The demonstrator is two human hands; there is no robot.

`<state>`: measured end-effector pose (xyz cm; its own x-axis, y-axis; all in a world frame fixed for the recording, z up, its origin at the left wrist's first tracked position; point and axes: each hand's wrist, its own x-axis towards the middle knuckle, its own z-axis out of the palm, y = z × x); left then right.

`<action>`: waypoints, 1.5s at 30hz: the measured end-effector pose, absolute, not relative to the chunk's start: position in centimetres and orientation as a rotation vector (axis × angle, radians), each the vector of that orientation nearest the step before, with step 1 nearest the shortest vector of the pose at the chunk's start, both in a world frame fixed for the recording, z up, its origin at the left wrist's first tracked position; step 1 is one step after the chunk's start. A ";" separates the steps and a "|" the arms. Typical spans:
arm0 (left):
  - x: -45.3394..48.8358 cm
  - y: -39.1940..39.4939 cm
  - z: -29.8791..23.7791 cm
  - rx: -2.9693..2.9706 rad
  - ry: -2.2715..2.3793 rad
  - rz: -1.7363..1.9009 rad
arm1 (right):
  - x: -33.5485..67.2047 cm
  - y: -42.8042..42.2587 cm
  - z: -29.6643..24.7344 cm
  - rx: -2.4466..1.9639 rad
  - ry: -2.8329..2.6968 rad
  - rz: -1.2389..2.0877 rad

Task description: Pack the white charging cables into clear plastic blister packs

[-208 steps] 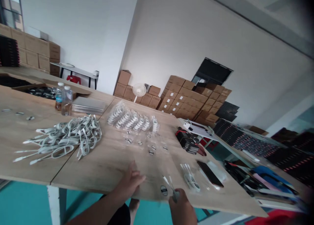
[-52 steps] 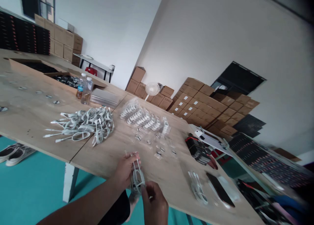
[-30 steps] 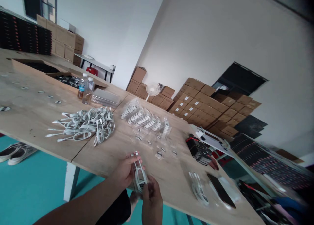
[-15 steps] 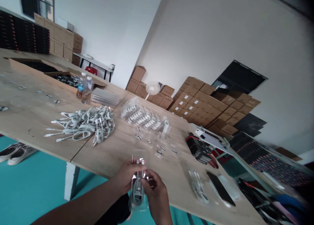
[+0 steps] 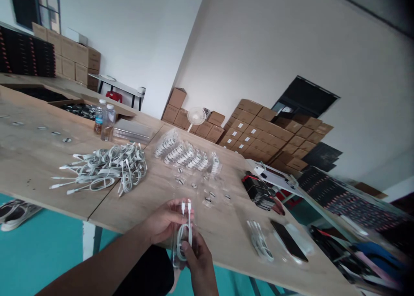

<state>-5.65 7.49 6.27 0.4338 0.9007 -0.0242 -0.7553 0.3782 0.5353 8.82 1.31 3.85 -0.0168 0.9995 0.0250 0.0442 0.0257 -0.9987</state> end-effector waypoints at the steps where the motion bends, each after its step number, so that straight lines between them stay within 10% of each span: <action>1: -5.7 7.4 6.5 0.503 0.316 1.084 | 8.6 1.0 3.9 -1.210 -1.226 1.173; 15: -5.6 7.2 6.2 0.581 0.345 1.146 | 7.9 0.6 2.6 -1.186 -1.112 1.159; 27: -3.8 8.1 4.5 0.572 0.398 1.192 | 8.9 1.3 -1.3 -1.418 -1.642 -0.148; 45: -9.4 10.9 -2.6 1.837 1.339 1.159 | 38.0 8.4 5.4 -2.328 -1.327 -0.151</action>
<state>-9.44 10.93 -2.64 0.1179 0.9446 0.3062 0.4392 -0.3262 0.8371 38.04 8.45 5.37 0.5303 0.7886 0.3113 0.8384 -0.4332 -0.3309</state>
